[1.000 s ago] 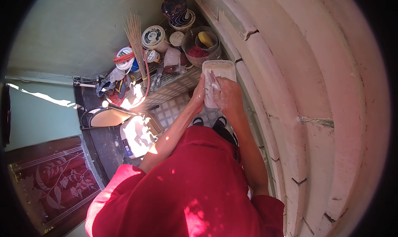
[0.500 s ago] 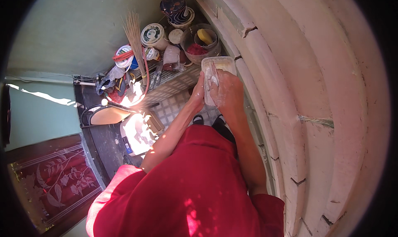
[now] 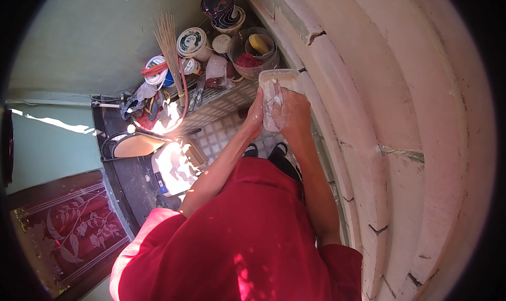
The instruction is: The recorder is mixing putty or filler in a container and then applying it to gaps in a wall.
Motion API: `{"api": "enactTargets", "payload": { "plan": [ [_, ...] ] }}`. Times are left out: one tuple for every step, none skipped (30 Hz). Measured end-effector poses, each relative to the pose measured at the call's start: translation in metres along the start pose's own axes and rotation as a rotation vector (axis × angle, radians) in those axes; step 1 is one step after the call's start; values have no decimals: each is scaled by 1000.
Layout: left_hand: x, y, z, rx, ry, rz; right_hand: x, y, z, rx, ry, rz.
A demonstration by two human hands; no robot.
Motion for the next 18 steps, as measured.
{"api": "enactTargets", "payload": {
  "plan": [
    [0, 3, 1, -21, 13, -6, 0, -2, 3, 12, 28, -6],
    [0, 5, 2, -43, 28, -11, -1, -4, 6, 24, 55, -11],
    [-1, 6, 3, -42, 30, -10, -2, -7, 4, 24, 52, -12],
    [-2, 7, 4, -42, 26, -10, -2, -10, 5, 39, 75, -16],
    [-2, 8, 5, -42, 20, -9, -2, -14, 7, 54, 99, -21],
    [-1, 9, 7, -41, 20, -8, -2, -17, 6, 54, 98, -22],
    [1, 10, 9, -48, 22, -2, -3, -26, 5, 48, 88, 29],
    [1, 11, 11, -55, 24, 1, -4, -35, 3, 44, 79, 82],
    [1, 11, 12, -54, 25, 1, -6, -38, 3, 45, 77, 82],
    [0, 10, 12, -42, 4, -2, -9, -41, 5, 90, 99, 74],
    [-1, 8, 10, -32, -18, -6, -10, -42, 7, 134, 122, 67],
    [-2, 7, 8, -32, -17, -6, -11, -40, 10, 134, 122, 68],
    [-3, 6, 9, -63, 7, -9, -11, -34, 12, 142, 88, 75],
    [-3, 8, 11, -94, 31, -12, -11, -29, 14, 149, 55, 81],
    [-3, 9, 12, -94, 31, -12, -11, -23, 18, 148, 55, 82],
    [-3, 9, 10, -112, 14, 2, -12, -15, 20, 110, 22, 58],
    [-4, 8, 10, -129, -2, 17, -14, -10, 18, 72, -13, 34],
    [-6, 7, 10, -129, 0, 18, -15, -8, 19, 72, -15, 34]
  ]
}}
Point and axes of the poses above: each hand's wrist, its own x-axis away from the middle knuckle, its own y-axis out of the palm, z = x × y, the point moved 10 cm from there along -x, towards the middle knuckle, and after that the axes turned 3 degrees about -y, right-handed, at the moved point
